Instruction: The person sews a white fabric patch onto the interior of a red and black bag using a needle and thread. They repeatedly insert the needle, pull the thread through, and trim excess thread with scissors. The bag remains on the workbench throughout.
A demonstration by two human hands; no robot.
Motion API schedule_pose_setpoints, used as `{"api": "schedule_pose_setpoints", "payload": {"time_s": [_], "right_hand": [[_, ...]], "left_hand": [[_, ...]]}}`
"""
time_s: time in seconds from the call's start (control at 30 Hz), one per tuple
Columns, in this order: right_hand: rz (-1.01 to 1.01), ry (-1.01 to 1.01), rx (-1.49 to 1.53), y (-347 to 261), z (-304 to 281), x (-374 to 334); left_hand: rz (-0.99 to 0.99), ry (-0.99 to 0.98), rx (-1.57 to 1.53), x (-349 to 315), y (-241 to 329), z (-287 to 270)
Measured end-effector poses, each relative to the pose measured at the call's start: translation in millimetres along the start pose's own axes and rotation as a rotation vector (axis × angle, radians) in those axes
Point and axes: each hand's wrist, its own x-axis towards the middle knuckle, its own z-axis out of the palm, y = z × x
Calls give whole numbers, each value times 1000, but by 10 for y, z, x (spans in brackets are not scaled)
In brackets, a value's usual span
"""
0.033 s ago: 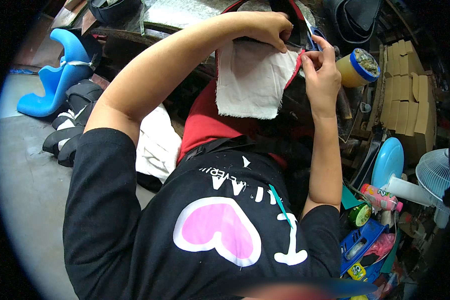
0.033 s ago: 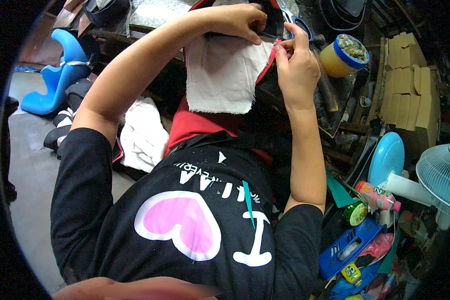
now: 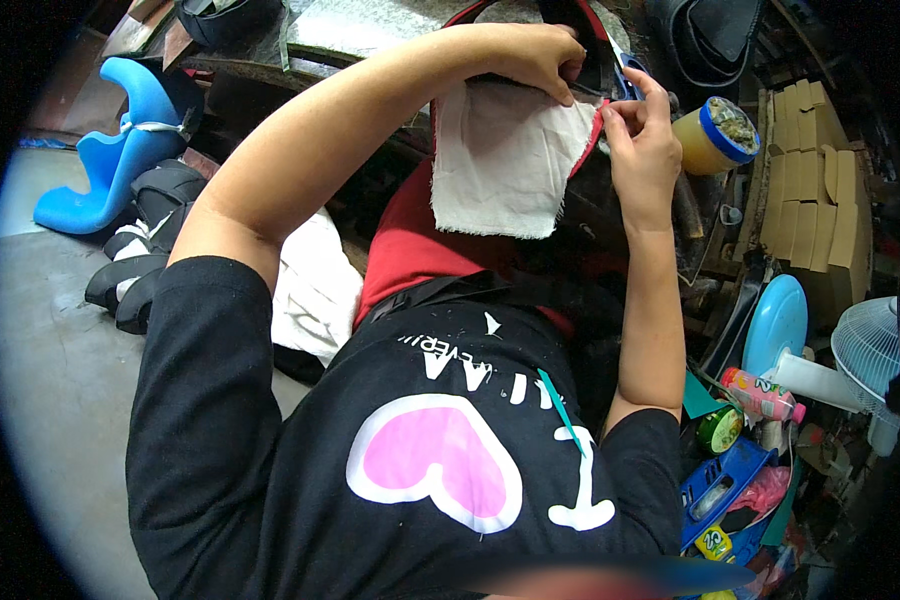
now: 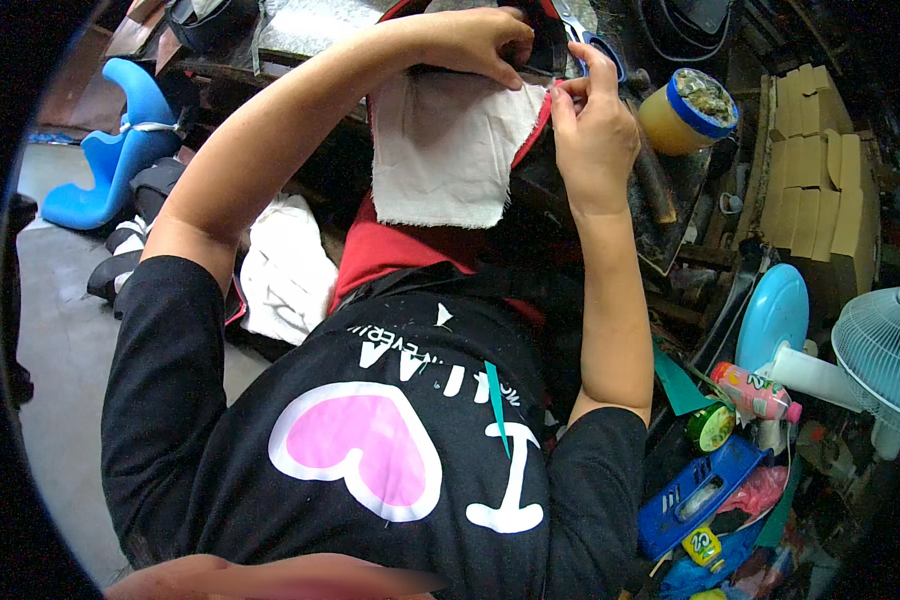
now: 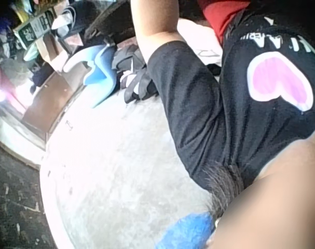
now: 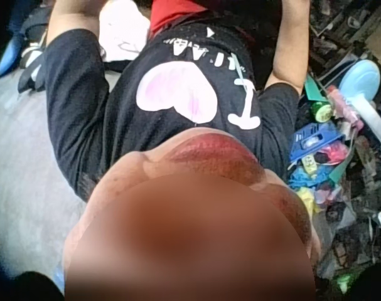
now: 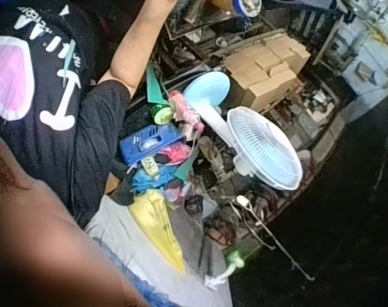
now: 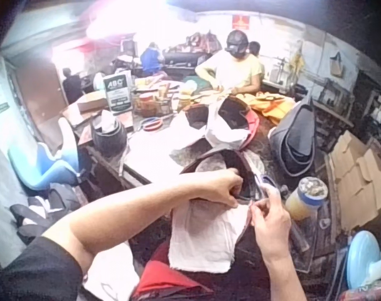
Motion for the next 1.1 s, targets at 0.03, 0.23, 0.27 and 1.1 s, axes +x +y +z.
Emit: {"api": "schedule_pose_setpoints", "payload": {"time_s": [0.03,0.23,0.27,1.1], "right_hand": [[43,-9,-12,-4,15,34],[172,-38,-14,8,136,113],[182,-41,60,32,172,126],[-806,-160,-533,128,-255,422]], "left_hand": [[-7,-4,-9,-14,27,-17],[-19,-1,9,-120,167,-123],[-30,-8,14,-127,184,-128],[-35,-25,6,-140,202,-141]]}}
